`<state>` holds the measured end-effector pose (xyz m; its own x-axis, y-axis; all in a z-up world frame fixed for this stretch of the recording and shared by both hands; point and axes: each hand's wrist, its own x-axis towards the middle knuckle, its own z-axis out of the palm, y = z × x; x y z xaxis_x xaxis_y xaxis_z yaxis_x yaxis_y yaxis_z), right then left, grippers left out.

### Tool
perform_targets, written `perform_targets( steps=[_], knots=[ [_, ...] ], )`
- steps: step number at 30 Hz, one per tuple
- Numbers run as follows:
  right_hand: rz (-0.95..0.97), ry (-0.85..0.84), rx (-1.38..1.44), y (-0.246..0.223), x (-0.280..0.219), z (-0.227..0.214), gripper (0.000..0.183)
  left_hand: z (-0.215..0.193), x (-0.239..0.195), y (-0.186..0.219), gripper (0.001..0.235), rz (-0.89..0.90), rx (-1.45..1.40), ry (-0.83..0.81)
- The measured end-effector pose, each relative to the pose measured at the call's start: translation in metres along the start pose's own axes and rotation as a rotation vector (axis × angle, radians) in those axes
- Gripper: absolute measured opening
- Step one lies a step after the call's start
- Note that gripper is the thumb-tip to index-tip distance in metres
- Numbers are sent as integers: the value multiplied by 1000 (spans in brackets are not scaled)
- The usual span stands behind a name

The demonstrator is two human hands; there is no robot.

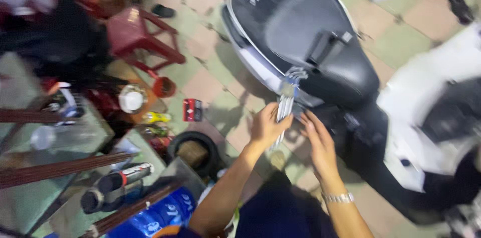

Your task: The person unpacks a new handlebar grip from a red basket and places it on a white scooter. They then use a set of hex keys to tighten bolts on the scooter's handlebar assembly, securing the new grip in place.

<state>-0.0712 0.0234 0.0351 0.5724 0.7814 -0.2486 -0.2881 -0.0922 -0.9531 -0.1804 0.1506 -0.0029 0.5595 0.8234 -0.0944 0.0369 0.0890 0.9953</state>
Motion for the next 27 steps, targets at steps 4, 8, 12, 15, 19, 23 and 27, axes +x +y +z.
perform_targets(
  steps=[4, 8, 12, 15, 19, 23, 27],
  knots=[
    [102, -96, 293, -17, -37, 8, 38, 20, -106, 73, 45, -35, 480, -50],
    [91, -130, 181, -31, -75, -7, 34, -5, -149, 117, 28, 96, 324, -95],
    [0, -216, 10, -38, -111, -29, 35, -31, -157, 161, 34, 252, 680, -119],
    [-50, -246, -137, -44, -127, -44, 35, -34, -157, 186, 38, 488, 1076, -256],
    [-115, -203, -307, -52, -138, -46, 33, -24, -157, 198, 16, 559, 945, -338],
    [-171, -217, -335, -55, -137, -46, 30, -18, -147, 206, 15, 683, 931, -367],
    [-121, -195, -446, -56, -139, -46, 31, -15, -138, 209, 11, 653, 903, -374]
  ],
)
